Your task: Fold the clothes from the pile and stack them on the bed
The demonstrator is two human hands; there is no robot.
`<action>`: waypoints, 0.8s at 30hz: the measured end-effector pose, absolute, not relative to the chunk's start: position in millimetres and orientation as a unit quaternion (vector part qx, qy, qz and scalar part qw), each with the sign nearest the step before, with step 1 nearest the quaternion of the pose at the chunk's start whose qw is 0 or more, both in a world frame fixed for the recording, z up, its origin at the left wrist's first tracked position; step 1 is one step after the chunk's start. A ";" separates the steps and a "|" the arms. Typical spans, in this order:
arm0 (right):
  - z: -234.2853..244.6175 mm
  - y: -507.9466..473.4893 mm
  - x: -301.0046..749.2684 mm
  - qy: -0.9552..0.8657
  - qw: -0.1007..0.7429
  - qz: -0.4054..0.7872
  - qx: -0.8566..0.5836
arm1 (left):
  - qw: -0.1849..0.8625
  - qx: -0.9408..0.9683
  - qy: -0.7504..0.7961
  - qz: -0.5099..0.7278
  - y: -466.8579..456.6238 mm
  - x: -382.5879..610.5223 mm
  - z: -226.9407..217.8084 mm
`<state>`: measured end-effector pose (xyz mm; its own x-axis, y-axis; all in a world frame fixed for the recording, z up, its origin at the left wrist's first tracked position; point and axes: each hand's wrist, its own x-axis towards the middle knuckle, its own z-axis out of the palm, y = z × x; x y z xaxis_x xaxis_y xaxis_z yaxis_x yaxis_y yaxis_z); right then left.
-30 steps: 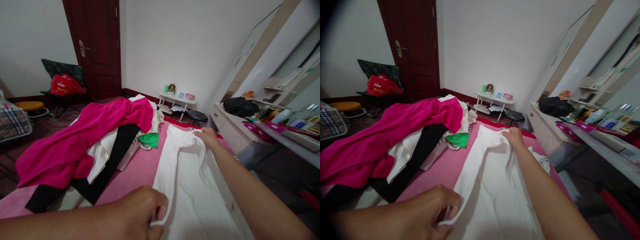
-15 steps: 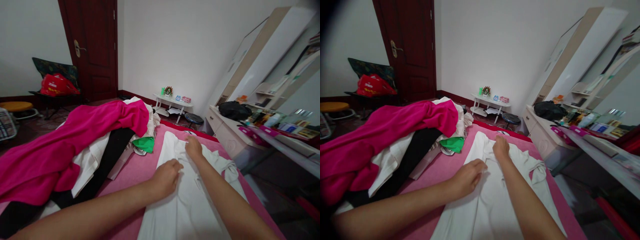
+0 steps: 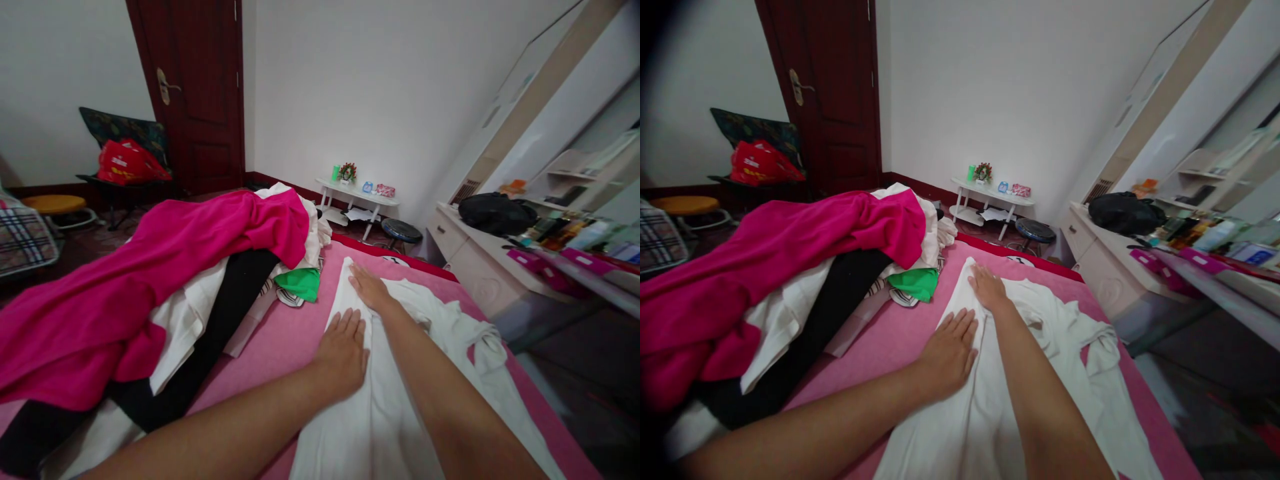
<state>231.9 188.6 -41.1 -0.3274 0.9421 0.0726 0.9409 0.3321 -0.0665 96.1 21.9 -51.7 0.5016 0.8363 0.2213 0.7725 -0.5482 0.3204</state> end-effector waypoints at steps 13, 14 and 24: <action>-38.3 117.3 235.5 -0.780 0.005 0.022 -0.626 | 0.065 0.862 0.471 0.176 21.1 97.1 -56.2; -36.8 103.0 237.9 -0.783 0.027 0.015 -0.622 | 0.065 0.863 0.469 0.177 20.7 96.8 -56.0; -4.7 -95.0 243.2 -0.919 0.229 0.069 -0.314 | 0.078 0.864 0.454 0.205 24.0 92.5 -55.0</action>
<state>243.2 -95.0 -4.7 -0.6981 0.6080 0.3781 0.5443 0.7938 -0.2714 92.5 24.0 -55.0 0.5043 0.8158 0.2831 0.7515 -0.5761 0.3215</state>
